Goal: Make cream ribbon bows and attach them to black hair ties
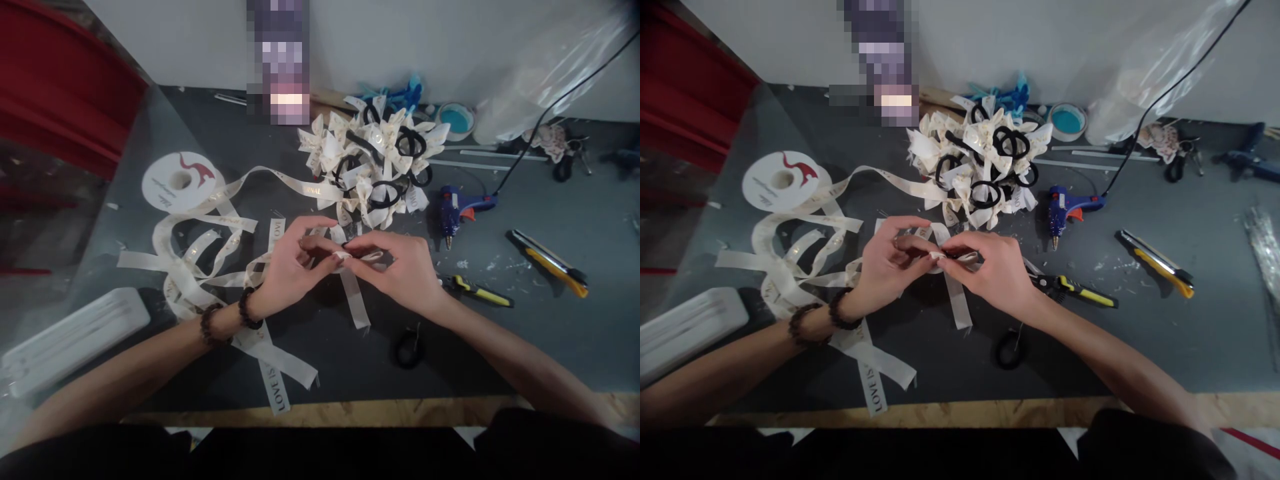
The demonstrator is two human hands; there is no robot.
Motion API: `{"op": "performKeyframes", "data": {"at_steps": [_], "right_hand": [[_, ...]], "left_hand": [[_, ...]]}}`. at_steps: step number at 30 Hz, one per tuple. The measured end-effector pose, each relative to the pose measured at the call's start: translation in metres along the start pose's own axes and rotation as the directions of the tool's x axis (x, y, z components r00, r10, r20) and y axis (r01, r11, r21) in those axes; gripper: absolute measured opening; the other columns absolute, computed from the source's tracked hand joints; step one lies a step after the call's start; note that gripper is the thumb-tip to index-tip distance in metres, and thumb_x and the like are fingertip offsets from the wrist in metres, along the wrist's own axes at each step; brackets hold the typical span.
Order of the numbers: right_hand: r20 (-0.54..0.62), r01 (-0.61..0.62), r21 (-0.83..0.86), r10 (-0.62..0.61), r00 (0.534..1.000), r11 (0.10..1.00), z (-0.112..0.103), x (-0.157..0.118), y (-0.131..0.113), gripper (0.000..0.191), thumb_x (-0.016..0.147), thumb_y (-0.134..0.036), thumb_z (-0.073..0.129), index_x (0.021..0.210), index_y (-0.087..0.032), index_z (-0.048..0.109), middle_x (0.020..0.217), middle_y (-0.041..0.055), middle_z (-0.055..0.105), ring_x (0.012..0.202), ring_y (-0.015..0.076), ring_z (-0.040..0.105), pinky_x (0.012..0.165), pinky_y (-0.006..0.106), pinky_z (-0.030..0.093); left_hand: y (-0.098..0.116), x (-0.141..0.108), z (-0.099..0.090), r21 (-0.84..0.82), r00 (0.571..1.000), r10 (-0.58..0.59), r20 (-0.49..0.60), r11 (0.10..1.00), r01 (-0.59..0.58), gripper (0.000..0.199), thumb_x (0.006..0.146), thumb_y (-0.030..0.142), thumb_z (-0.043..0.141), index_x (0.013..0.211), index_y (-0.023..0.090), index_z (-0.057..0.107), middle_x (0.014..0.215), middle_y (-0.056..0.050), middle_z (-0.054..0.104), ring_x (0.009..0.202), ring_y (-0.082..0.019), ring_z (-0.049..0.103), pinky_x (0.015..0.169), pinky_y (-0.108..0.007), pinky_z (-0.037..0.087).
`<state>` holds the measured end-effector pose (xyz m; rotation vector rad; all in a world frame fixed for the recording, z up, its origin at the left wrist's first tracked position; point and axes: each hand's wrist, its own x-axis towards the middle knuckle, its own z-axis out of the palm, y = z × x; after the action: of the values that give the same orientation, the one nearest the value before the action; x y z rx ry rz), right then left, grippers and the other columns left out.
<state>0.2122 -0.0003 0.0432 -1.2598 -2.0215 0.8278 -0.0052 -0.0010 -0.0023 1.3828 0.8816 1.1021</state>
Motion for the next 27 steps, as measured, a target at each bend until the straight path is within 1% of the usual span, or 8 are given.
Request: {"op": "performKeyframes", "data": {"at_steps": [2, 4, 9, 14, 17, 20, 24, 27], "right_hand": [[-0.043, 0.081, -0.092, -0.086, 0.995, 0.992, 0.0018, -0.0014, 0.0007, 0.009, 0.095, -0.03, 0.077, 0.099, -0.023, 0.082, 0.096, 0.0024, 0.086, 0.087, 0.021, 0.08, 0.084, 0.034, 0.056], [-0.058, 0.113, -0.139, -0.122, 0.991, 0.984, 0.0029, -0.0024, 0.0013, 0.009, 0.097, -0.03, 0.076, 0.096, -0.023, 0.082, 0.093, 0.0018, 0.085, 0.083, 0.02, 0.079, 0.084, 0.034, 0.054], [0.003, 0.048, -0.129, -0.048, 0.999, 0.991, -0.0004, -0.0014, 0.0013, 0.014, 0.099, -0.029, 0.073, 0.087, -0.024, 0.08, 0.084, -0.0021, 0.083, 0.074, 0.0157, 0.074, 0.078, 0.031, 0.049], [0.076, 0.088, -0.165, -0.076, 0.994, 0.982, -0.0065, 0.0015, 0.0007, 0.01, 0.097, -0.029, 0.078, 0.089, -0.023, 0.079, 0.083, -0.003, 0.081, 0.075, 0.0156, 0.073, 0.08, 0.031, 0.046], [0.112, 0.132, -0.199, -0.111, 0.987, 0.971, -0.0065, 0.0022, 0.0023, 0.007, 0.094, -0.025, 0.08, 0.088, -0.023, 0.078, 0.082, -0.0023, 0.081, 0.077, 0.017, 0.073, 0.077, 0.03, 0.045], [0.114, 0.175, -0.234, -0.151, 0.982, 0.956, -0.0039, 0.002, 0.0047, 0.007, 0.094, -0.019, 0.077, 0.088, -0.022, 0.078, 0.081, -0.0007, 0.08, 0.079, 0.0185, 0.073, 0.076, 0.031, 0.044], [0.12, 0.164, -0.209, -0.141, 0.983, 0.964, -0.0021, 0.0013, 0.0055, 0.007, 0.096, -0.024, 0.074, 0.09, -0.021, 0.077, 0.082, 0.0007, 0.08, 0.077, 0.0183, 0.071, 0.076, 0.031, 0.044], [0.097, 0.116, -0.181, -0.1, 0.99, 0.977, -0.0027, 0.0008, 0.004, 0.011, 0.098, -0.025, 0.069, 0.09, -0.021, 0.075, 0.082, 0.0005, 0.078, 0.075, 0.0168, 0.069, 0.075, 0.03, 0.044]], "left_hand": [[0.0009, -0.0012, 0.0009, 0.031, 0.999, 0.032, -0.018, 0.999, -0.032, 0.047, 0.093, 0.027, 0.083, 0.132, 0.021, 0.058, 0.092, -0.004, 0.081, 0.085, -0.018, 0.082, 0.074, -0.026, 0.066], [0.0013, -0.0021, 0.0014, 0.057, 0.998, 0.04, -0.046, 0.998, -0.038, 0.047, 0.091, 0.028, 0.085, 0.131, 0.02, 0.059, 0.089, -0.003, 0.08, 0.082, -0.017, 0.081, 0.073, -0.025, 0.065], [0.0006, -0.0021, 0.0009, 0.099, 0.998, -0.008, -0.065, 0.995, 0.015, 0.048, 0.091, 0.031, 0.086, 0.13, 0.02, 0.06, 0.085, -0.002, 0.08, 0.077, -0.016, 0.079, 0.06, -0.021, 0.058], [-0.0018, -0.0007, -0.0014, 0.007, 1.0, 0.001, 0.014, 1.0, -0.002, 0.04, 0.095, 0.03, 0.081, 0.128, 0.021, 0.062, 0.085, -0.002, 0.078, 0.078, -0.016, 0.078, 0.063, -0.023, 0.059], [-0.0036, 0.0008, -0.0037, -0.084, 0.994, -0.063, 0.087, 0.994, 0.07, 0.042, 0.097, 0.031, 0.08, 0.132, 0.02, 0.059, 0.085, -0.002, 0.078, 0.074, -0.015, 0.076, 0.064, -0.023, 0.059], [-0.0048, 0.0018, -0.0058, -0.109, 0.986, -0.124, 0.108, 0.985, 0.136, 0.046, 0.098, 0.035, 0.078, 0.136, 0.021, 0.056, 0.083, -0.002, 0.076, 0.07, -0.014, 0.073, 0.063, -0.022, 0.058], [-0.0046, 0.0019, -0.0059, -0.075, 0.988, -0.115, 0.106, 0.99, 0.124, 0.045, 0.1, 0.033, 0.076, 0.139, 0.022, 0.057, 0.082, 0.0, 0.072, 0.067, -0.011, 0.068, 0.058, -0.018, 0.052], [-0.003, 0.0023, -0.0038, -0.099, 0.986, -0.1, 0.13, 0.989, 0.113, 0.052, 0.096, 0.029, 0.081, 0.141, 0.023, 0.055, 0.089, -0.002, 0.073, 0.077, -0.013, 0.072, 0.066, -0.021, 0.058]]}}
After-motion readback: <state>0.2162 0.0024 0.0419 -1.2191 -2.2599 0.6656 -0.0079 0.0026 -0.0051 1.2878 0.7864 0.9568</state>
